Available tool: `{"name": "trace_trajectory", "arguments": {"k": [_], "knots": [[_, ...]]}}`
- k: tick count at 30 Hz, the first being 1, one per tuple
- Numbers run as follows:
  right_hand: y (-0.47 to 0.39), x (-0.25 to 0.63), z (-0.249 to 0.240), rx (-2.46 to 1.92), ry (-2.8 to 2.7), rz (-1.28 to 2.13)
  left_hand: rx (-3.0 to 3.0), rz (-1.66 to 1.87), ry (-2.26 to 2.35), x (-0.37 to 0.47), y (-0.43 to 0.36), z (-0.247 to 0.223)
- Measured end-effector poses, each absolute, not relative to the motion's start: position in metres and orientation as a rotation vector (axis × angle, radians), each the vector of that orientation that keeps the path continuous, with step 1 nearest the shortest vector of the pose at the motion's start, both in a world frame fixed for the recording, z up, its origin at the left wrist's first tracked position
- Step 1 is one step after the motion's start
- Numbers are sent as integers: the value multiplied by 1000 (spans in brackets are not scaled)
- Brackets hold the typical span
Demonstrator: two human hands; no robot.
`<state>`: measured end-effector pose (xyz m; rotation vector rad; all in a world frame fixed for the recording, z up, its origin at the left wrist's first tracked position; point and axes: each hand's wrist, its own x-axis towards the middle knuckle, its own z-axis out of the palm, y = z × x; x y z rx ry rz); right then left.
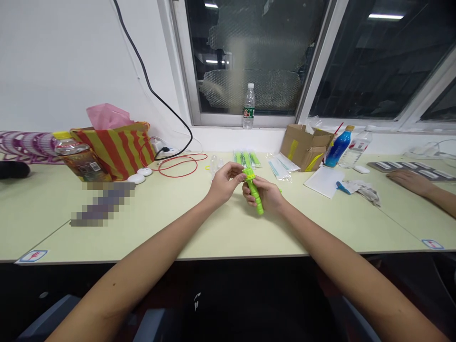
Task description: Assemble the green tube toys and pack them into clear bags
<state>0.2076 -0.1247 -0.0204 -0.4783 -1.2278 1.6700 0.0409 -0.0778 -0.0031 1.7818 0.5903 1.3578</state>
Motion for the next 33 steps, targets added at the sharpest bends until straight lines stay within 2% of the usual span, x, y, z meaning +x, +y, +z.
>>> {"name": "trace_trajectory", "arguments": {"k": [7, 13, 19, 24, 33], "knots": [[-119, 210, -29, -567, -1196, 1649, 1763, 1129, 599, 41, -79, -3], [-126, 209, -20, -543, -1109, 1832, 1659, 1114, 516, 44, -80, -8], [-126, 206, -18, -623, -1159, 1638, 1641, 1159, 490, 44, -83, -6], [-127, 208, -17, -587, -1159, 1712, 1510, 1158, 427, 49, -83, -10], [-124, 208, -20, -698, -1345, 1499, 1204, 874, 380, 51, -92, -7]]}}
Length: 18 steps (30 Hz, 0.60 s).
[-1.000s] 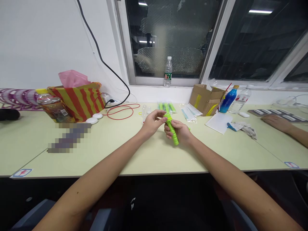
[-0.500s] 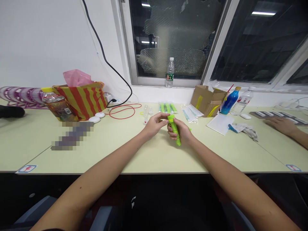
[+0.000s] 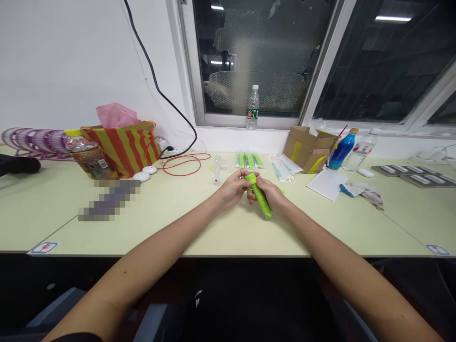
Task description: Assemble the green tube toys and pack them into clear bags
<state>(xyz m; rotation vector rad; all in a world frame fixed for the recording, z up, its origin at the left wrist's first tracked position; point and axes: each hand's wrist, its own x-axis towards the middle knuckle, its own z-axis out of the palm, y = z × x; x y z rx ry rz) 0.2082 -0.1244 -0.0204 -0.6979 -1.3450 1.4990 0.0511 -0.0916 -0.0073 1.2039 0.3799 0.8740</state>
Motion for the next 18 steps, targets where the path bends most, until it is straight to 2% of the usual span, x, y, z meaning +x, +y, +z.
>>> {"name": "trace_trajectory", "arguments": {"k": [6, 13, 18], "knots": [[-128, 208, -8, -780, -1275, 1655, 1219, 961, 344, 48, -85, -5], [-131, 205, -8, -636, -1245, 1554, 1226, 1036, 395, 50, -86, -4], [-130, 209, -9, -576, -1203, 1717, 1246, 1039, 417, 51, -89, -2]]}}
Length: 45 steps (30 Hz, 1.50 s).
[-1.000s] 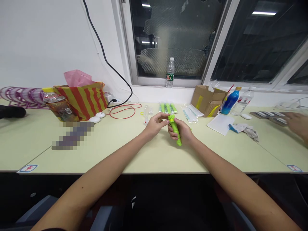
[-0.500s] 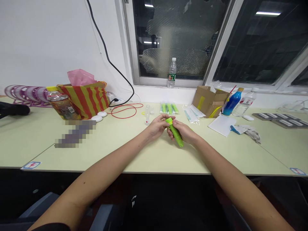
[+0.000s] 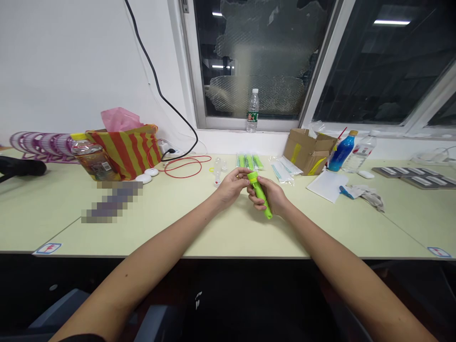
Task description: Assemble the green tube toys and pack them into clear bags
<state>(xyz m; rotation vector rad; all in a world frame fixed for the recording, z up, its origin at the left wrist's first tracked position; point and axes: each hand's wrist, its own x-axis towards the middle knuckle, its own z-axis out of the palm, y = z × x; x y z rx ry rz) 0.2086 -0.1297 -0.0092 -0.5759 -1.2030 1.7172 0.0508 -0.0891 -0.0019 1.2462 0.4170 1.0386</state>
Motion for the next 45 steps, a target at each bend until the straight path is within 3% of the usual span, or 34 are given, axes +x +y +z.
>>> {"name": "trace_trajectory", "arguments": {"k": [3, 10, 21, 30, 38, 45], "knots": [[-130, 209, -11, -580, -1215, 1769, 1264, 1007, 436, 53, -91, 0], [-130, 203, -16, -727, -1299, 1474, 1320, 987, 456, 57, -97, 2], [-128, 208, -14, -559, -1275, 1702, 1447, 1050, 398, 57, -93, -5], [-124, 205, -15, -811, -1333, 1281, 1345, 1235, 497, 54, -84, -11], [-127, 207, -10, -580, -1129, 1666, 1404, 1235, 433, 53, -82, -9], [-126, 211, -12, -559, -1100, 1753, 1463, 1243, 460, 56, -82, -15]]}}
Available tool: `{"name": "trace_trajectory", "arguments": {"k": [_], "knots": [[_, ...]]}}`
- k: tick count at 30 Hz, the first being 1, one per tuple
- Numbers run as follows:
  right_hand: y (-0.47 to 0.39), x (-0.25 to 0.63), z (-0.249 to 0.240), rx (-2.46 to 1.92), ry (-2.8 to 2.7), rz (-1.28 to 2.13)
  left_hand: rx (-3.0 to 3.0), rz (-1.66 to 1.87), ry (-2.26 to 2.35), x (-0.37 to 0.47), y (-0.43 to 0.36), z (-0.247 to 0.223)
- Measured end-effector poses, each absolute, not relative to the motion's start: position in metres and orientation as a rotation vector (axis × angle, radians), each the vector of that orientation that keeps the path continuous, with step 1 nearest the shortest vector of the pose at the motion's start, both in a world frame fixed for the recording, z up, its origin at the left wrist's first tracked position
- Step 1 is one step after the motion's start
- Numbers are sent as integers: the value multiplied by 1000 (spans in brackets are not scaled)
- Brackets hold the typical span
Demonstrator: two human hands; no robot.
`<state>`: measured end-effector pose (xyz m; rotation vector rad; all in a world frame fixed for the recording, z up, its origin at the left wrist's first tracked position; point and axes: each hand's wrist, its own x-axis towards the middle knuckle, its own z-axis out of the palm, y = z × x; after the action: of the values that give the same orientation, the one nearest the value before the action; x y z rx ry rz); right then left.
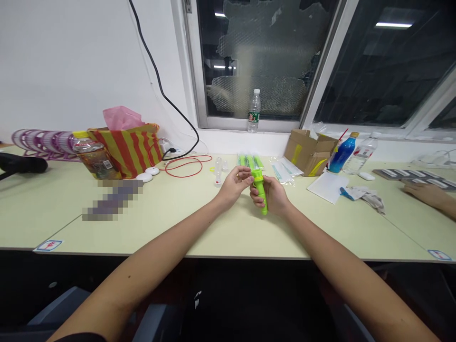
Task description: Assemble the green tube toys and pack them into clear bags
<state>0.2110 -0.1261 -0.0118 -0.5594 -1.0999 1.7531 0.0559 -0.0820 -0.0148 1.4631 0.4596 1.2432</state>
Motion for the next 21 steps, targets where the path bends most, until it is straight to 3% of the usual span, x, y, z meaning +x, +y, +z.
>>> {"name": "trace_trajectory", "arguments": {"k": [13, 21], "knots": [[-124, 211, -21, -656, -1196, 1751, 1628, 1189, 558, 56, -89, -12], [-121, 218, -16, -659, -1224, 1573, 2479, 1593, 1099, -4, -50, 6]]}}
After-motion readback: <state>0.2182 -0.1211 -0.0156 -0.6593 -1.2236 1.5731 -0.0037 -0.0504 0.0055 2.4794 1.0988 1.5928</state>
